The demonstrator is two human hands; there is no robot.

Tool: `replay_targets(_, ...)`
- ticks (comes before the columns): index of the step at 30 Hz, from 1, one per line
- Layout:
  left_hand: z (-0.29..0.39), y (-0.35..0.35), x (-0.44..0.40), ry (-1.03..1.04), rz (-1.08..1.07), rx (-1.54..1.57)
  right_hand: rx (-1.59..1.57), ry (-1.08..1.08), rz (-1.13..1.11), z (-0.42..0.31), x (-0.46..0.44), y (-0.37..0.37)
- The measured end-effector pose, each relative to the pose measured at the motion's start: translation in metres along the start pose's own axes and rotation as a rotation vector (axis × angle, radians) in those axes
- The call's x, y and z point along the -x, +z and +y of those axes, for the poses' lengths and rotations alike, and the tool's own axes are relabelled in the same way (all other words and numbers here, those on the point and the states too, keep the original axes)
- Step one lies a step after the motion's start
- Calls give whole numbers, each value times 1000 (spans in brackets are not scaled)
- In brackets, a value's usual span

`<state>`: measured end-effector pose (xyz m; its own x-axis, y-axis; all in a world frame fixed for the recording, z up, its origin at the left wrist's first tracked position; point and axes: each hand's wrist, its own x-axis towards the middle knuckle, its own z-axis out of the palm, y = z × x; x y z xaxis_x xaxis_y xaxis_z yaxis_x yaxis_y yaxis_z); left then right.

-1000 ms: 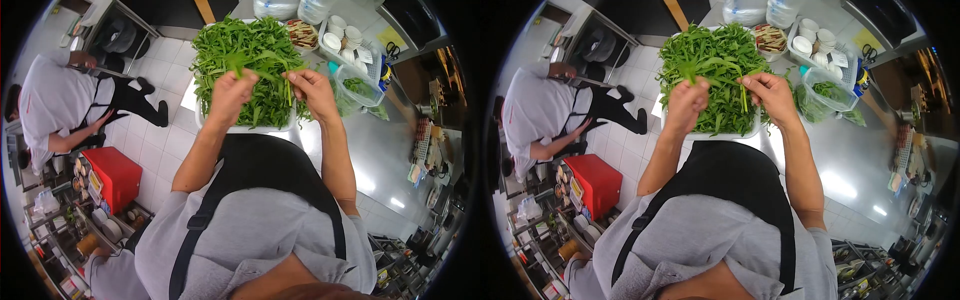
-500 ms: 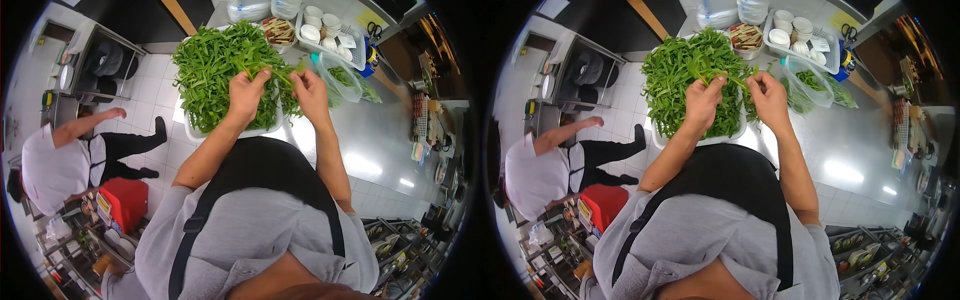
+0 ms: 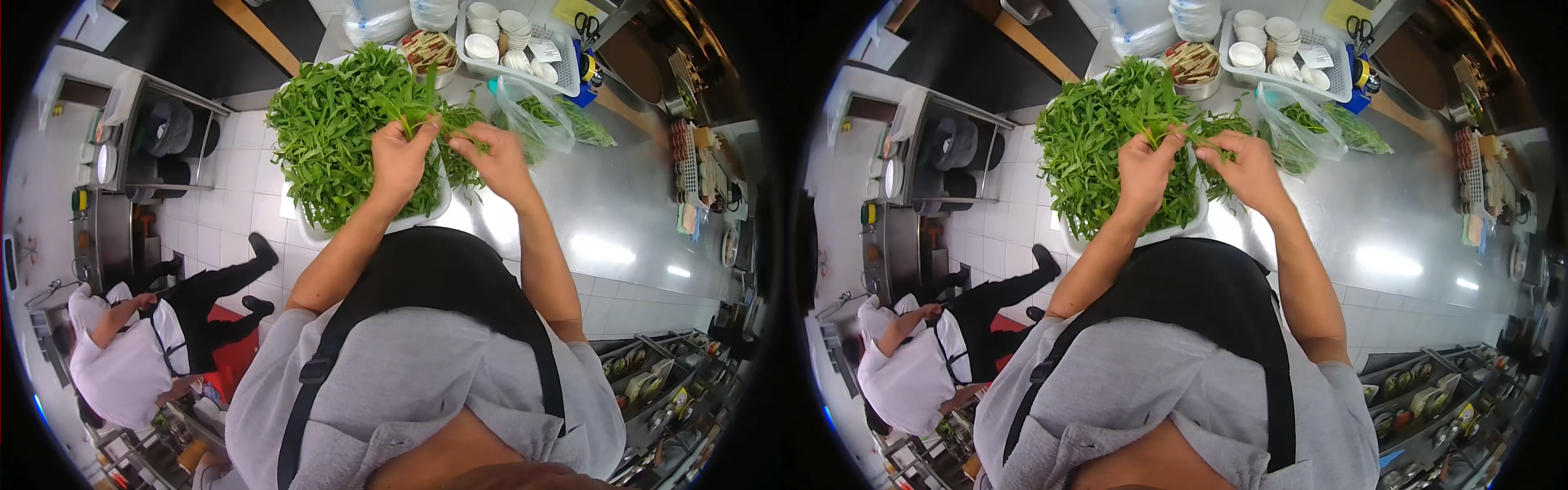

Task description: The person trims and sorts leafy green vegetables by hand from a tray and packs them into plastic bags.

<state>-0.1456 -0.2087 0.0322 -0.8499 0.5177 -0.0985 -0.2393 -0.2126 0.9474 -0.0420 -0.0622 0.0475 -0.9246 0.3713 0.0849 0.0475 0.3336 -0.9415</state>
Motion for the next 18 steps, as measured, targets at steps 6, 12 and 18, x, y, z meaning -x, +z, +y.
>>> replay_targets(6,-8,-5,2,-78,-170,16,1,-29,129,3,-2,30)
replay_targets(12,-17,-2,-1,-159,-315,162,50,-75,70,10,-1,20)
replay_targets(18,-9,10,-1,-231,-379,239,-208,71,59,25,-6,21)
